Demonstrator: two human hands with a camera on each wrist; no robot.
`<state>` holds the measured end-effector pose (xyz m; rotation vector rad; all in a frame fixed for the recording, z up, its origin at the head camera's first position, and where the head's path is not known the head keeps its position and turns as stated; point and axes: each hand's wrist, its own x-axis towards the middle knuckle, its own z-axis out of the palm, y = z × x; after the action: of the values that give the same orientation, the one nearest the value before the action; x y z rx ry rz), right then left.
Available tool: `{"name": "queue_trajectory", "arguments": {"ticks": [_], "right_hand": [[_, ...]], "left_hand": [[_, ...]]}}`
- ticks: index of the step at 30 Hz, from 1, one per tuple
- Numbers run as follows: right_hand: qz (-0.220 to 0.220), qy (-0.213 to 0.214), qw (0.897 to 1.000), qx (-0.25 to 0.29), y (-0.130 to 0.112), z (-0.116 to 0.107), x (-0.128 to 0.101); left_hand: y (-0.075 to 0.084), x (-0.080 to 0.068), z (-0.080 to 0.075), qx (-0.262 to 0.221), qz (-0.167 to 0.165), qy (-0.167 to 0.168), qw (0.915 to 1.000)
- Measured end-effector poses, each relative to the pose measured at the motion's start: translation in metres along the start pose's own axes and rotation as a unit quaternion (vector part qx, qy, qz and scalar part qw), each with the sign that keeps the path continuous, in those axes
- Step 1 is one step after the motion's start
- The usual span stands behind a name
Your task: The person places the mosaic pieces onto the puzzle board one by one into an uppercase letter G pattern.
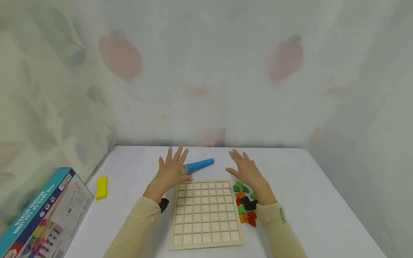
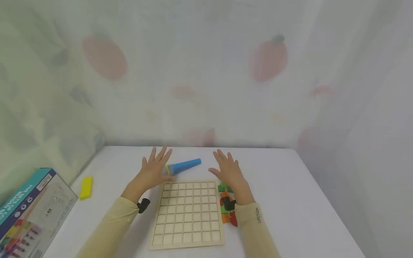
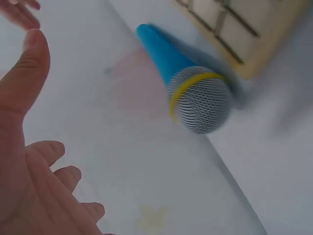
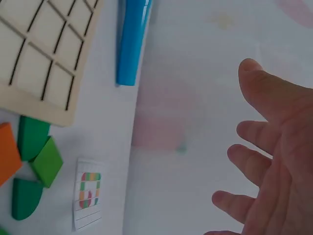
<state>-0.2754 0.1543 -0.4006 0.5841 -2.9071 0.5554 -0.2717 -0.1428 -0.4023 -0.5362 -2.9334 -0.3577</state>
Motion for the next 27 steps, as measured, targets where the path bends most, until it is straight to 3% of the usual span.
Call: {"name": "queue_trajectory", "arguments": {"ticks": [5, 15, 21, 27], "right_hand": [[-0.008, -0.002, 1.000, 0.003, 0.007, 0.004, -0.006], [0.066, -0.027, 0.997, -0.034, 0.029, 0.022, -0.025], [0.128, -0.055, 0.989, -0.050, 0.038, 0.030, -0.029], [0.146, -0.095, 0.982, -0.070, 0.042, 0.037, -0.032]], "left_hand": [[-0.012, -0.019, 0.006, 0.002, 0.020, -0.013, 0.9997], [-0.035, -0.071, 0.029, -0.002, 0.023, -0.042, 0.9989], [-0.042, -0.085, 0.038, -0.020, 0.012, -0.072, 0.9972], [-0.043, -0.094, 0.044, -0.046, 0.002, -0.127, 0.9908]]}}
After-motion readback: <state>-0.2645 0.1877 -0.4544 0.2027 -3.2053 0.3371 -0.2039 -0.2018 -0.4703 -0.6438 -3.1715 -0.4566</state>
